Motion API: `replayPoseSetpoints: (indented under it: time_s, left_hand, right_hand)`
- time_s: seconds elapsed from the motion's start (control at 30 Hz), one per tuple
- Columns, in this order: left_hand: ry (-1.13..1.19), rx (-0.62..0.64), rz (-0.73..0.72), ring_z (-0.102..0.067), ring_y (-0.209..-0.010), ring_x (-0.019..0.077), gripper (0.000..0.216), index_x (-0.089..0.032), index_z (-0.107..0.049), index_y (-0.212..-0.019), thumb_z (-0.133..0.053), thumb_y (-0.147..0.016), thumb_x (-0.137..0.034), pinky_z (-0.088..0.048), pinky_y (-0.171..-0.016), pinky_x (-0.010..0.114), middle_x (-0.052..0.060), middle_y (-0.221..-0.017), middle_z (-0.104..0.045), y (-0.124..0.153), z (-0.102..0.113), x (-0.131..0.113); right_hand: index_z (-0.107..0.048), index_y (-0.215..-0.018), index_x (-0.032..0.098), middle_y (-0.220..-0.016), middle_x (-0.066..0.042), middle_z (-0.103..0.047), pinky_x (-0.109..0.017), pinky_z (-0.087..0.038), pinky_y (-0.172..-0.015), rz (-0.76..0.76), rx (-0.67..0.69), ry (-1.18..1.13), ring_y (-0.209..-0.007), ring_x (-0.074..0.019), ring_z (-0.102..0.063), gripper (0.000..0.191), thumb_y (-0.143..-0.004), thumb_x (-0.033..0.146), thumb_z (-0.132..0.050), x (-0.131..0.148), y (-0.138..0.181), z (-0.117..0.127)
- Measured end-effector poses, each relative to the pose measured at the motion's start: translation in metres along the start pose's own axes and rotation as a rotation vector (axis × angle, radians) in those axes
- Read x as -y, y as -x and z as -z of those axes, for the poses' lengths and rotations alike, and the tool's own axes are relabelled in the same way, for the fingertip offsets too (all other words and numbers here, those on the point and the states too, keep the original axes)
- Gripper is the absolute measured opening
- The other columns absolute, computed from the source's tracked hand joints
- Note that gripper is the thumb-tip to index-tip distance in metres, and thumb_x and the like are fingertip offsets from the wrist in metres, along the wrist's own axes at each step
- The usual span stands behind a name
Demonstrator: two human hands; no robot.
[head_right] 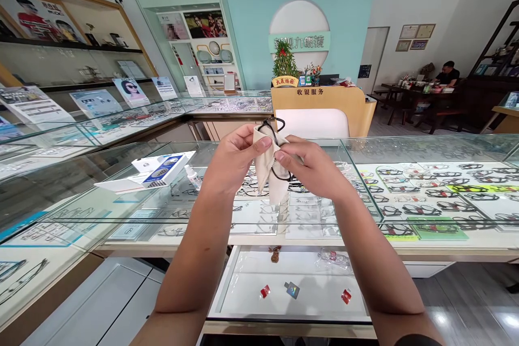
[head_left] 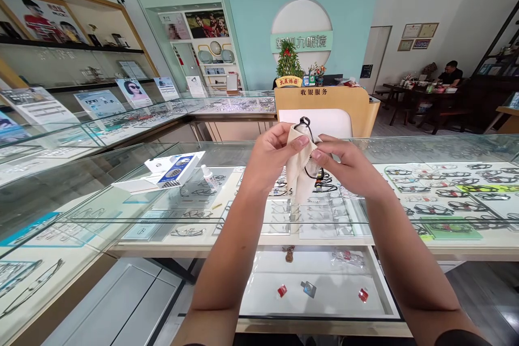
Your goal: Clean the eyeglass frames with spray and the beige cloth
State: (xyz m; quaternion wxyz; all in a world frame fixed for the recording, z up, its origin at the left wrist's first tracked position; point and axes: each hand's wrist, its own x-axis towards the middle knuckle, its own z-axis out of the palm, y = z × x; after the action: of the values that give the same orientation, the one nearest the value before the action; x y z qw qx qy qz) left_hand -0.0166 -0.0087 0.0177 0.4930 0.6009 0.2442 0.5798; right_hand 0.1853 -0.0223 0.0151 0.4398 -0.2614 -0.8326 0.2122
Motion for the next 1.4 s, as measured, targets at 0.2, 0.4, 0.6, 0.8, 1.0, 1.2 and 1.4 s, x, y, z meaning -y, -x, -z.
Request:
replayPoseSetpoints:
  time_s: [0.2, 0.4, 0.6, 0.8, 1.0, 1.2, 1.4]
  left_hand:
    - [-0.004, 0.043, -0.016, -0.071, -0.076, 0.015, 0.034, -0.02, -0.076, -0.097, -0.094, -0.08, -0.044, -0.057, -0.076, 0.028, 0.002, -0.087, -0.08, 0.0, 0.003, 0.0]
    - [-0.004, 0.071, 0.003, -0.069, -0.071, 0.0145, 0.039, -0.02, -0.071, -0.093, -0.098, -0.073, -0.04, -0.056, -0.07, 0.027, 0.001, -0.082, -0.078, 0.002, -0.001, -0.003]
    - [-0.036, 0.053, -0.006, -0.07, -0.074, 0.0154, 0.042, -0.019, -0.071, -0.098, -0.097, -0.075, -0.043, -0.055, -0.073, 0.028, 0.002, -0.086, -0.079, 0.005, -0.009, -0.005]
    - [-0.085, 0.024, -0.079, -0.067, -0.078, 0.0132, 0.033, -0.019, -0.075, -0.095, -0.093, -0.081, -0.043, -0.053, -0.073, 0.025, 0.002, -0.091, -0.078, 0.005, -0.008, -0.004]
    - [0.001, 0.123, -0.017, -0.068, -0.071, 0.0135, 0.033, -0.019, -0.08, -0.096, -0.095, -0.079, -0.043, -0.055, -0.067, 0.026, 0.002, -0.085, -0.078, 0.001, -0.004, 0.005]
    - [-0.012, 0.097, -0.125, -0.071, -0.076, 0.0167, 0.036, -0.019, -0.08, -0.094, -0.091, -0.082, -0.05, -0.057, -0.07, 0.029, 0.006, -0.091, -0.08, -0.002, -0.015, 0.011]
    - [-0.075, -0.052, -0.28, -0.068, -0.073, 0.0138, 0.041, -0.019, -0.074, -0.089, -0.082, -0.089, -0.059, -0.055, -0.069, 0.027, 0.003, -0.081, -0.076, -0.003, -0.025, 0.023]
  right_hand:
    - [-0.047, -0.071, 0.022, -0.074, 0.002, -0.043, -0.034, -0.036, -0.074, -0.02, 0.019, -0.049, -0.075, -0.017, -0.042, 0.054, -0.109, 0.06, -0.054, 0.002, 0.002, 0.0]
    - [-0.051, -0.072, 0.022, -0.077, 0.001, -0.045, -0.033, -0.033, -0.068, -0.041, 0.04, -0.064, -0.072, -0.0152, -0.04, 0.052, -0.11, 0.058, -0.051, -0.001, 0.002, 0.001]
    - [-0.051, -0.071, 0.022, -0.075, 0.002, -0.046, -0.033, -0.033, -0.068, -0.032, 0.008, -0.096, -0.071, -0.015, -0.04, 0.053, -0.108, 0.059, -0.055, -0.006, 0.001, 0.002]
    - [-0.059, -0.07, 0.022, -0.074, -0.001, -0.052, -0.034, -0.037, -0.071, -0.02, -0.081, -0.047, -0.075, -0.0184, -0.045, 0.055, -0.106, 0.063, -0.056, -0.005, 0.0, -0.001]
    - [-0.068, -0.073, 0.023, -0.079, -0.004, -0.062, -0.038, -0.046, -0.077, -0.023, -0.052, -0.116, -0.079, -0.0209, -0.053, 0.054, -0.104, 0.066, -0.058, -0.007, 0.001, -0.001]
    - [-0.059, -0.071, 0.021, -0.083, -0.003, -0.059, -0.036, -0.042, -0.081, -0.002, -0.018, -0.11, -0.084, -0.0193, -0.05, 0.051, -0.109, 0.055, -0.055, -0.008, 0.0, -0.001]
    - [-0.051, -0.074, 0.022, -0.084, -0.001, -0.053, -0.033, -0.04, -0.078, 0.04, 0.017, -0.009, -0.081, -0.0176, -0.047, 0.048, -0.112, 0.05, -0.051, -0.005, 0.0, -0.007]
